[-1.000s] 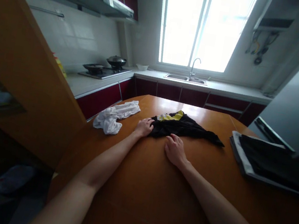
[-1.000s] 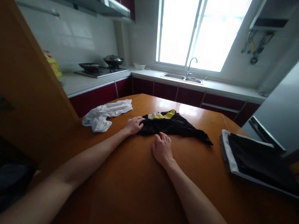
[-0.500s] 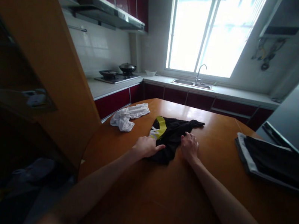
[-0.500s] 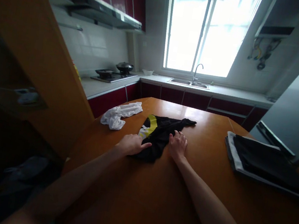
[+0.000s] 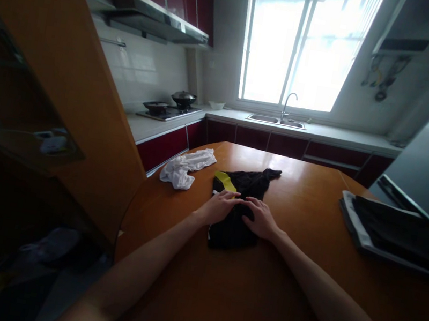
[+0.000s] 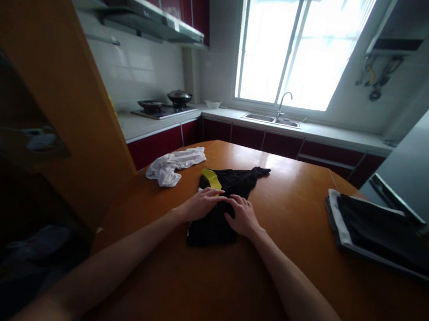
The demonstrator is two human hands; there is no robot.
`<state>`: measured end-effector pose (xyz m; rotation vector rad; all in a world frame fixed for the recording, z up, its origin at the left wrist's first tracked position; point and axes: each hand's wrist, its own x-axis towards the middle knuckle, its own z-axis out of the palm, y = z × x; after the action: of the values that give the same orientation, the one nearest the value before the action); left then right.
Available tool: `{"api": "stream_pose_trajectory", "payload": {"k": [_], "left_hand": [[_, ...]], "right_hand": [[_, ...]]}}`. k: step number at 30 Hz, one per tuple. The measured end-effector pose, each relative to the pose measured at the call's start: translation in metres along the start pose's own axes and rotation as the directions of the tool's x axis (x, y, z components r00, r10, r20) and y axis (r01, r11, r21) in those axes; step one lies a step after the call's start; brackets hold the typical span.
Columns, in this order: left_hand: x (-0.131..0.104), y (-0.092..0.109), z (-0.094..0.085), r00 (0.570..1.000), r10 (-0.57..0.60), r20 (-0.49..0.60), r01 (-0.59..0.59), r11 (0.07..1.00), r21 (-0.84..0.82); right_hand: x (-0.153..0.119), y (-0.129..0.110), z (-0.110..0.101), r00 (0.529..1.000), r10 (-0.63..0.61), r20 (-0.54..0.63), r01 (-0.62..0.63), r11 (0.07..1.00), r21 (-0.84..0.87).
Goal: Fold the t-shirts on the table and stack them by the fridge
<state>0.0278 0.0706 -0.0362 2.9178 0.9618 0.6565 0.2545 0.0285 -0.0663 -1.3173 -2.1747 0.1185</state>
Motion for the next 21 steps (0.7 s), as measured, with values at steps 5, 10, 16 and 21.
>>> {"api": "stream_pose_trajectory", "payload": {"k": [5,10,16,21], "left_hand": [[0.000,0.003,0.006,0.996,-0.071,0.058,0.067,0.996,0.061],[0.003,0.006,-0.003,0.967,-0.253,0.011,0.248,0.953,0.175],[-0.001,-0.009,-0.018,0.868,-0.492,-0.067,0.493,0.840,0.224],[-0.001,-0.016,-0.015,0.908,-0.396,-0.140,0.407,0.911,0.061]], "right_hand": [[0.000,-0.004,-0.006,0.995,0.095,0.012,-0.094,0.994,-0.063],[-0.001,-0.009,-0.017,0.981,0.194,0.028,-0.181,0.951,-0.251],[0.000,0.000,-0.031,0.925,0.379,0.027,-0.341,0.860,-0.379],[-0.004,0.005,-0.038,0.846,0.529,-0.064,-0.495,0.735,-0.463]]}}
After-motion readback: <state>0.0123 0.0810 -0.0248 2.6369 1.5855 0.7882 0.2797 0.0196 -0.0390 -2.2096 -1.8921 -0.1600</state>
